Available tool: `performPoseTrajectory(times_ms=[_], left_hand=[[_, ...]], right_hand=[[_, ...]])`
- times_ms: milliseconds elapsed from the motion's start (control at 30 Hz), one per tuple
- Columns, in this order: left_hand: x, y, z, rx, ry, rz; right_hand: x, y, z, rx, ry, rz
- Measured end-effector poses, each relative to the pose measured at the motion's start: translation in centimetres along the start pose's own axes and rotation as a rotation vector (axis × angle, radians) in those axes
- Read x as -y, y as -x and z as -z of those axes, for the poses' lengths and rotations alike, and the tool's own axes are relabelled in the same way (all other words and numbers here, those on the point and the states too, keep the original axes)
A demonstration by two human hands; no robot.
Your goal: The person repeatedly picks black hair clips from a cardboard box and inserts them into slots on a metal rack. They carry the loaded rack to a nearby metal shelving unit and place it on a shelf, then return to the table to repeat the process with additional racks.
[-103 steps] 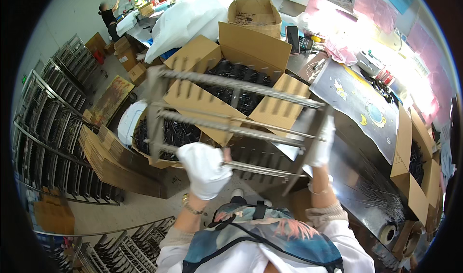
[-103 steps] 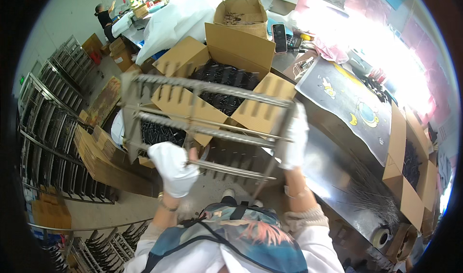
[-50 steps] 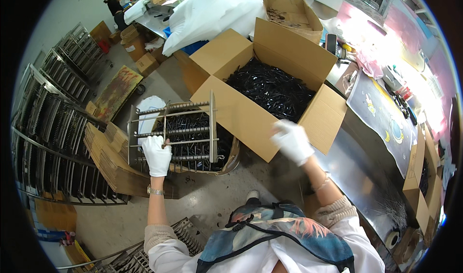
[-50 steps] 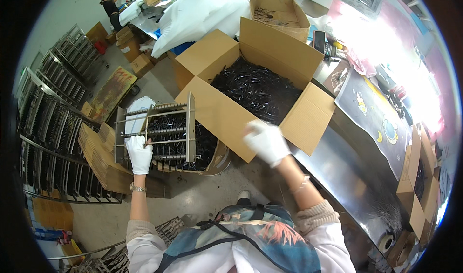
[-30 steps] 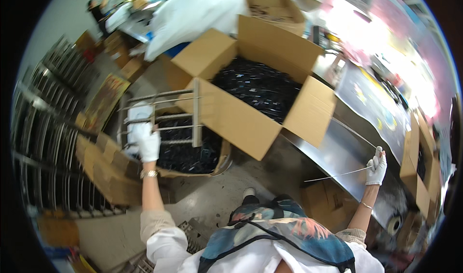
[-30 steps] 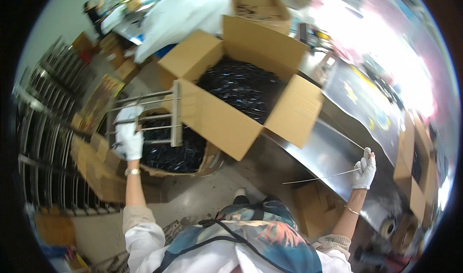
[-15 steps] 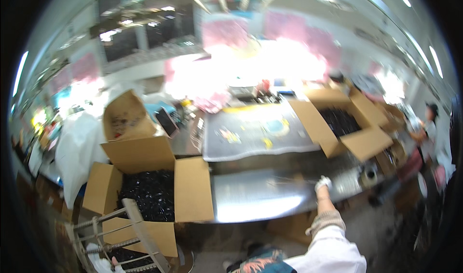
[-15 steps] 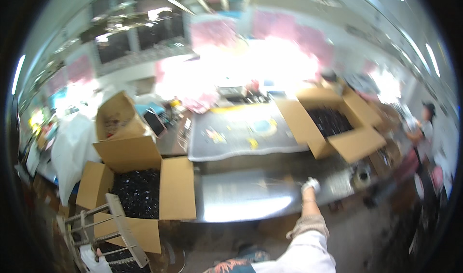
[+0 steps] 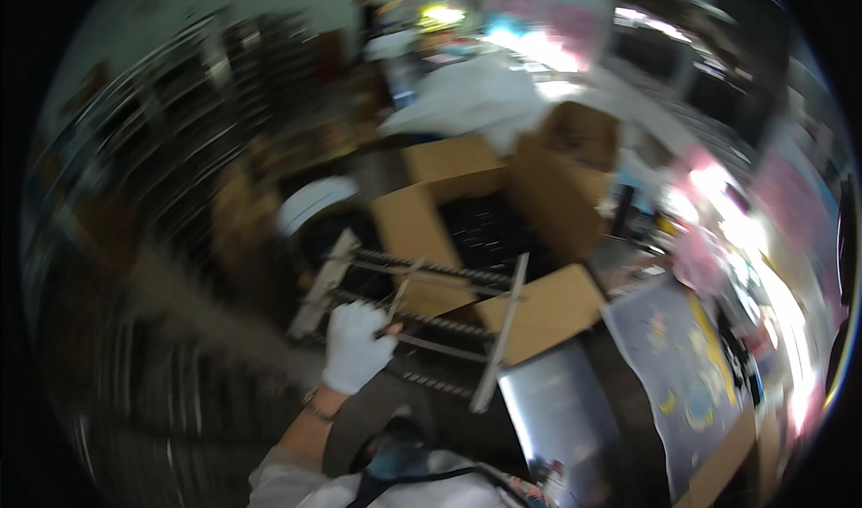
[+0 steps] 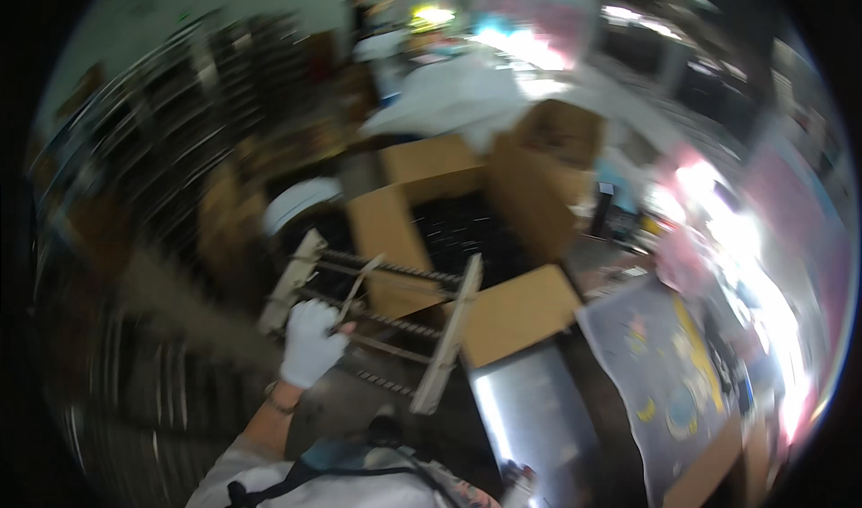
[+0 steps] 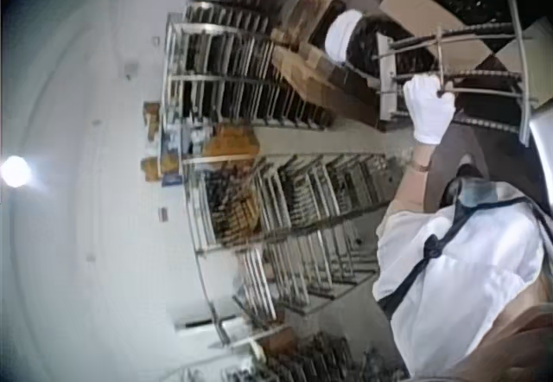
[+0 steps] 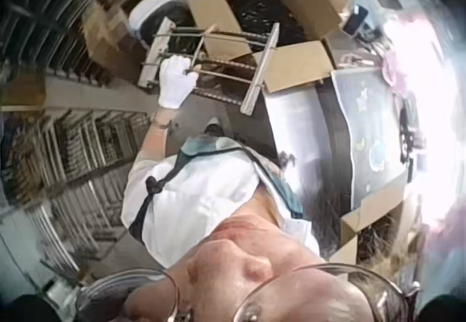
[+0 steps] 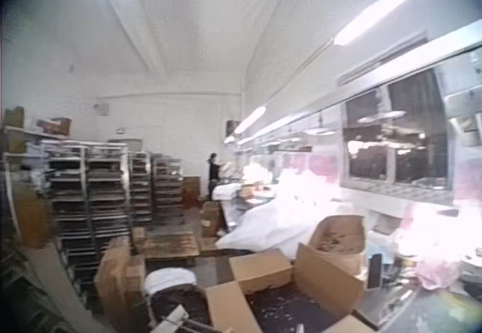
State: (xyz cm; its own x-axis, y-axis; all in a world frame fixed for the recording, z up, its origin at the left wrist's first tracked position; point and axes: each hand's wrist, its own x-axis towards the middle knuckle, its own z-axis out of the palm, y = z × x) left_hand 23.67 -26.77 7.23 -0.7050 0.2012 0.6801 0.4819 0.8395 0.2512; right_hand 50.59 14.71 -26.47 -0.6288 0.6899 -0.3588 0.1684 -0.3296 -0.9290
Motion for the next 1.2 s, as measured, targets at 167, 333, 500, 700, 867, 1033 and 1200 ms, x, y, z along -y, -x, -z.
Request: performPoseTrajectory(times_ms=[167,333,500,700,867,1033,1200], left_hand=[[-0.1,11.2,6.1,0.006,0.069,0.801],[-1.3,22.8,12.8,0.098,-0.262,1.486],[-1.2,33.9,17.2,-0.074,-0.675,1.722],[2.1,46.4,23.2,0.018,-0.631,2.01],[9.3,59.5,20.4,-0.09,-0.642,2.051],[15.8,68.6,16.4,-0.269,-0.6,2.112],[19.4,71.4,15.1,-0.306,-0.634,2.092]], right_hand=[[-1.9,-0.4,-14.5,0.966,0.813,0.086],[1.5,-0.8,-21.7,1.256,1.408,0.452],[0.8,2.0,-26.7,1.413,1.611,0.525],[-4.4,11.4,-32.1,1.645,1.851,0.583],[-6.9,20.4,-34.9,1.813,1.902,0.638],[-6.6,23.2,-34.9,1.782,1.91,0.668],[-5.7,22.3,-33.8,1.595,2.112,0.618]])
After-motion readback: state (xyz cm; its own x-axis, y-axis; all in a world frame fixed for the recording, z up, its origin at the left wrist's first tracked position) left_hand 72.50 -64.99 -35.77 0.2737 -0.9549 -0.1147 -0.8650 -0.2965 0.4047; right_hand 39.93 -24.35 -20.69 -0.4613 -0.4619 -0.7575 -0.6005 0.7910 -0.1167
